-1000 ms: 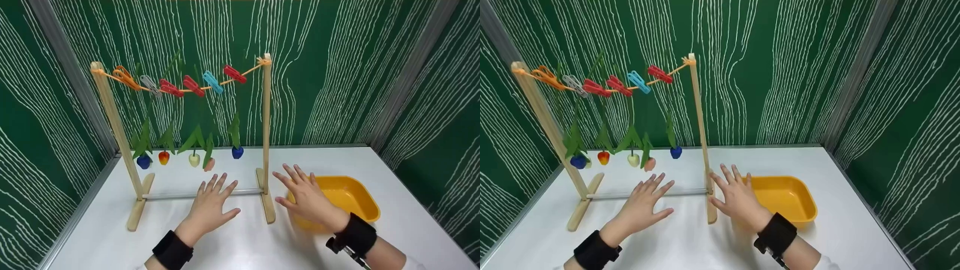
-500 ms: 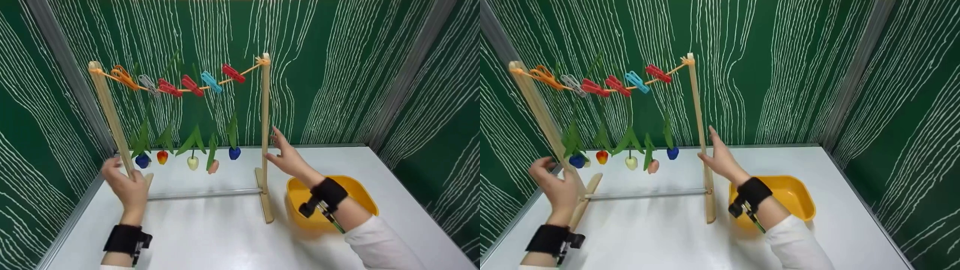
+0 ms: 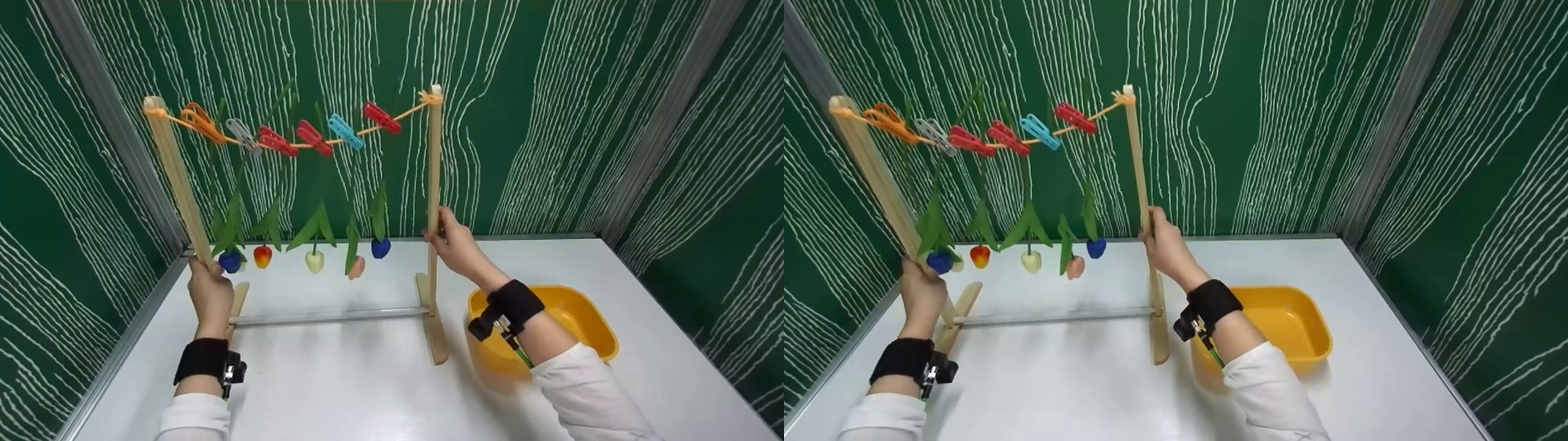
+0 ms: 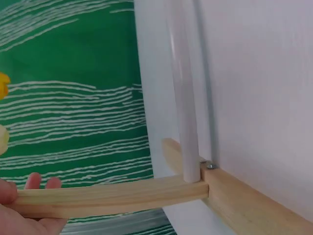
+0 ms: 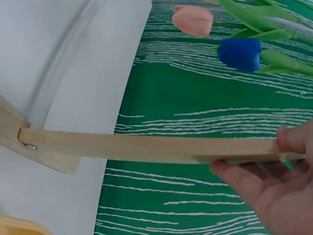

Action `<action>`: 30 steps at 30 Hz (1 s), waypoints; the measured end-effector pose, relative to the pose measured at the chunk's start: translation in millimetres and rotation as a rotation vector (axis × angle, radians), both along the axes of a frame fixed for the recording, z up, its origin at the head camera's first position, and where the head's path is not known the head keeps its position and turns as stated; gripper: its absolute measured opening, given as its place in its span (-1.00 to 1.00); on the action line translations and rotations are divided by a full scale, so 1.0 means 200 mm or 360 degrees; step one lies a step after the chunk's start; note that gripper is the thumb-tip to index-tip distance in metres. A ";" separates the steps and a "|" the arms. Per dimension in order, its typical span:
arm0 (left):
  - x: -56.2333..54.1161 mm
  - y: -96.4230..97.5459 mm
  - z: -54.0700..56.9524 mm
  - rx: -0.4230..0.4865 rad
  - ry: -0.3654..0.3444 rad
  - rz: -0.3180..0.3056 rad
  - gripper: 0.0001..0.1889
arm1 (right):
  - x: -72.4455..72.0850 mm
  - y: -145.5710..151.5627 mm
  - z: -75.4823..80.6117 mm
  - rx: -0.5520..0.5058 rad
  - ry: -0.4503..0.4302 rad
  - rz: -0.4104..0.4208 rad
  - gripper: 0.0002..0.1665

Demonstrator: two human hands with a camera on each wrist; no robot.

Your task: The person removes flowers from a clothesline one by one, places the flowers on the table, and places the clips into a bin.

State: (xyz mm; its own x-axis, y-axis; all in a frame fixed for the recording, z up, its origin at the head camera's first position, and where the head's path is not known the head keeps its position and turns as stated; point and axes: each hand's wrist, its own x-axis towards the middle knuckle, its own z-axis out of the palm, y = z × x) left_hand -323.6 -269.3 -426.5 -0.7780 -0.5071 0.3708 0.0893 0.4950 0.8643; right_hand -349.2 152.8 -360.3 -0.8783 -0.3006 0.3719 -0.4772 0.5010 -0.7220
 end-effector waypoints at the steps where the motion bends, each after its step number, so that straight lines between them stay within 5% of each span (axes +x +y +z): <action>1: 0.00 0.00 0.00 -0.0003 -0.0011 0.0017 -0.70 | 0.00 0.00 0.00 -0.0006 0.0007 0.0006 -0.52; 7: 0.02 0.00 -0.02 -0.0052 -0.0020 0.0088 -0.73 | 0.01 -0.01 -0.03 -0.0031 0.0034 0.0011 -0.50; 15: 0.06 0.01 -0.03 -0.0137 -0.0012 0.0063 -0.65 | 0.06 0.03 -0.05 -0.0024 0.0057 -0.0008 -0.50; 30: 0.27 0.07 -0.06 -0.0153 -0.0059 0.0000 -0.64 | 0.33 0.13 -0.10 -0.0071 0.0198 0.0024 -0.47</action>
State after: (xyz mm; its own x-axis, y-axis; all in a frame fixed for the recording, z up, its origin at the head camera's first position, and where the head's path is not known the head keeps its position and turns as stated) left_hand -270.6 -256.0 -438.7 -0.7921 -0.4704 0.3889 0.0584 0.5759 0.8155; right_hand -283.7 179.7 -379.3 -0.8200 -0.2942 0.4909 -0.5717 0.4617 -0.6782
